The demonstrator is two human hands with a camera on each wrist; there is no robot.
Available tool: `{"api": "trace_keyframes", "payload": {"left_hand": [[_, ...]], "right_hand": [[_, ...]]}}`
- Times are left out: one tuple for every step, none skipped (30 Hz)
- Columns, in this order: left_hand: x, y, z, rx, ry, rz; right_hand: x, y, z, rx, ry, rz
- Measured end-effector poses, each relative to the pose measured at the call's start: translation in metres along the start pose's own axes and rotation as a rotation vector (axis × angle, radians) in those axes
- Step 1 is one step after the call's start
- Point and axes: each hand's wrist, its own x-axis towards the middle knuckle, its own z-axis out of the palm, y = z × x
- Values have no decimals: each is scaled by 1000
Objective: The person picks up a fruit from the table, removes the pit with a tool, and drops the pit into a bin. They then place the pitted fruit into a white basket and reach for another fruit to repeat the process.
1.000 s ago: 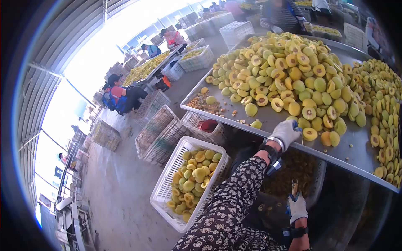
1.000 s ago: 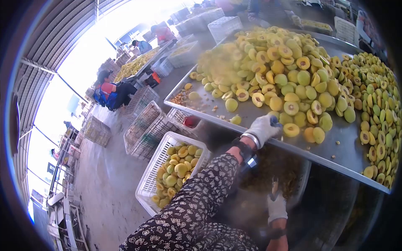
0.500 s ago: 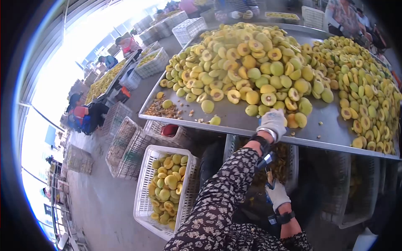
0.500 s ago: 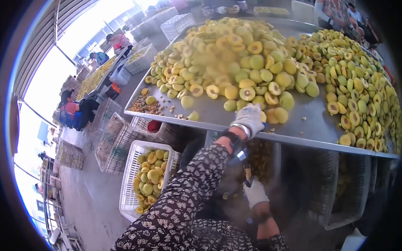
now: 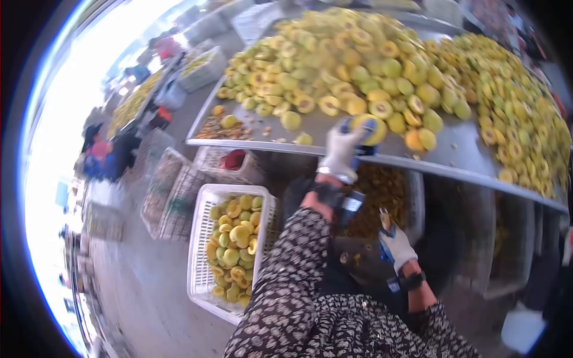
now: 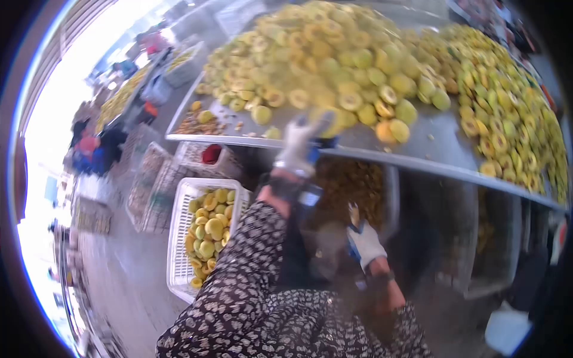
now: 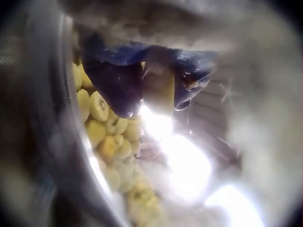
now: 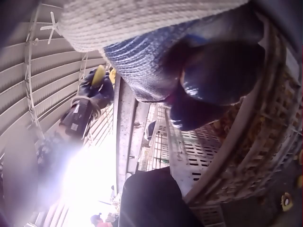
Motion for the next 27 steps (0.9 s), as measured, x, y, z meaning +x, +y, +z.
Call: {"api": "trace_keyframes", "payload": {"left_hand": [[-10,-2,-8,-224,7,-32],[-25,-7,-23,-481,3,-141],[-41,-14,-36,-730,25,-247],[-59,-18,-41,-836,52,-218],[-73,-19,-47,-934,86,-174],[-82,-27,-57,-993,104,-202],[-90,-33,-66,-1015,106,-215],[-98,-35,-70,-989,122,-212],[-106,-34,-71,-965,133,-208],[-111,-35,-74,-945,145,-202],[-116,-35,-75,-878,149,-172],[-119,-34,-74,-824,149,-145],[-122,-35,-74,-769,148,-119],[-123,-38,-76,-771,148,-131],[-123,-42,-79,-666,117,-105],[-124,-44,-81,-559,85,-79],[-126,-45,-81,-560,84,-84],[-127,-46,-80,-574,57,-81],[-128,-44,-75,-589,29,-76],[-132,-42,-71,-559,59,-82],[-137,-40,-66,-561,59,-89],[-139,-37,-60,-536,72,-76],[-141,-34,-55,-511,83,-62],[-143,-31,-51,-485,95,-48],[-144,-30,-47,-457,106,-33],[-145,-31,-46,-427,119,-23],[-145,-33,-47,-425,117,-32]], "right_hand": [[4,6,0,-9,-11,-33],[8,12,0,-27,-27,-66],[-3,1,3,106,-57,-43],[-6,1,4,241,-119,-68],[-17,-13,9,221,-100,-47],[-24,-19,12,294,-140,-17],[-31,-23,16,298,-132,14],[-37,-28,20,176,-104,-71],[-43,-33,22,51,-75,-157],[-50,-38,25,52,-66,-140],[-55,-43,28,-88,-45,-258],[-61,-51,32,-229,-26,-378],[-71,-67,35,-227,-19,-371],[-85,-86,39,-261,-59,-345],[-90,-96,44,-295,-101,-320],[-88,-95,48,-381,-125,-348],[-86,-92,52,-380,-122,-342],[-81,-87,57,-473,-117,-400],[-79,-86,61,-567,-111,-458],[-82,-89,62,-581,-130,-415],[-82,-85,65,-580,-128,-408],[-80,-81,67,-550,-118,-426],[-79,-79,68,-522,-108,-446],[-80,-80,68,-512,-115,-418],[-78,-75,68,-510,-111,-414],[-75,-66,71,-579,-50,-491],[-72,-57,72,-648,13,-570]]}}
